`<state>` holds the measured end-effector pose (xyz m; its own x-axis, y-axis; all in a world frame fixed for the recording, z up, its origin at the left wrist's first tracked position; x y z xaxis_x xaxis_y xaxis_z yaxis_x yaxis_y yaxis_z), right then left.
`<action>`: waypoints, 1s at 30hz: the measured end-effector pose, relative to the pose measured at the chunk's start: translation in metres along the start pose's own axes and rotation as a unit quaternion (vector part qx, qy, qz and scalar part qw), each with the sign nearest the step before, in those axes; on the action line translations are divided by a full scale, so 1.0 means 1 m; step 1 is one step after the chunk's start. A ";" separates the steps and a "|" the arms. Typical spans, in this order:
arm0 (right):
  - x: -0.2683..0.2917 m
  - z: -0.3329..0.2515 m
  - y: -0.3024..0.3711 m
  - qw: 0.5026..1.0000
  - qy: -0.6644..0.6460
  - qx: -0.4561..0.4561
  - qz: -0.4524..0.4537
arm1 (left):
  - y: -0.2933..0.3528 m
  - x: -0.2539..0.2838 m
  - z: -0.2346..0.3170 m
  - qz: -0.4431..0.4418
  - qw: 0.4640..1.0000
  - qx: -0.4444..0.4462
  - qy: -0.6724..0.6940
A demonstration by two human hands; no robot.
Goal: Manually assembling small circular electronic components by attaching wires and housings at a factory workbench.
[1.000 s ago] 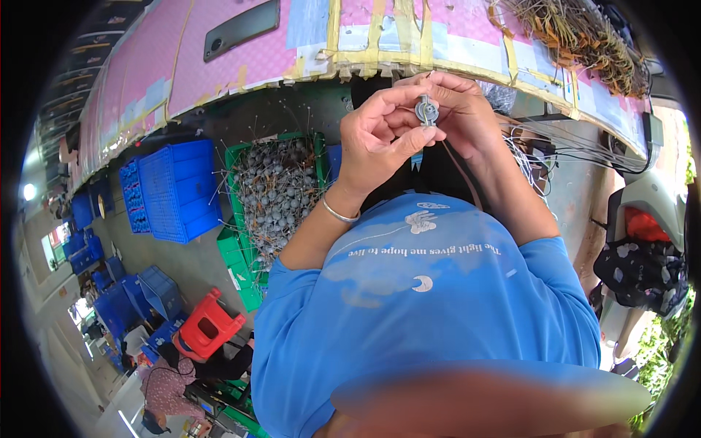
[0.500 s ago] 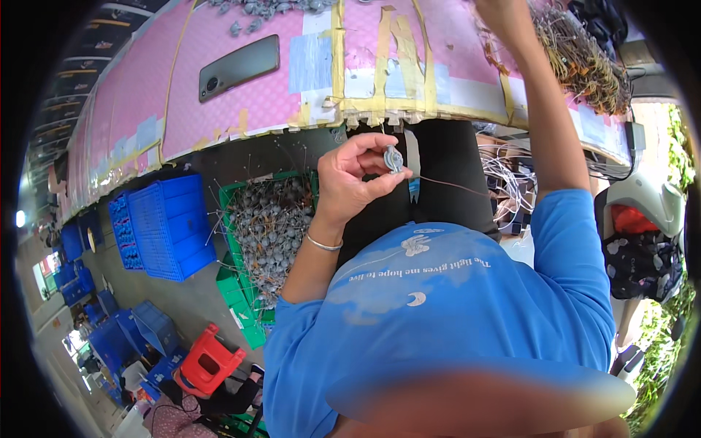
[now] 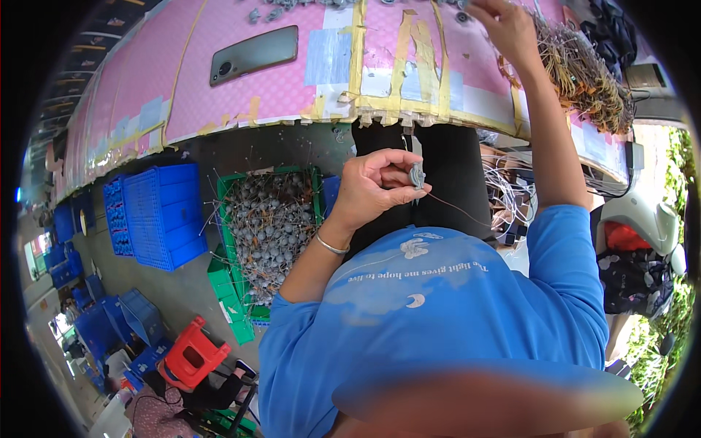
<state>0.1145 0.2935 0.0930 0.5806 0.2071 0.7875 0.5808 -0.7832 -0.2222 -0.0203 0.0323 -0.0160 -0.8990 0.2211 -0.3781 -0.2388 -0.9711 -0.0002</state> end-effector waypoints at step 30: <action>-0.078 0.004 0.173 0.980 -0.138 0.130 -0.056 | -0.002 0.004 0.011 0.123 0.985 -0.118 -0.016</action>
<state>0.1719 0.1441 -0.0092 0.6159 0.4617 0.6383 0.7547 -0.5784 -0.3098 -0.0277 0.0356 -0.0078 -0.9308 -0.0243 -0.3647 0.0762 -0.9888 -0.1285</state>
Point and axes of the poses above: each hand's wrist, its own y-axis away from the middle knuckle, its own x-axis out of the back of the hand, z = x × y, the point moved 3 cm from there along -y, towards the middle knuckle, and after that the axes turned 14 degrees about -z, right-handed, at the moved point
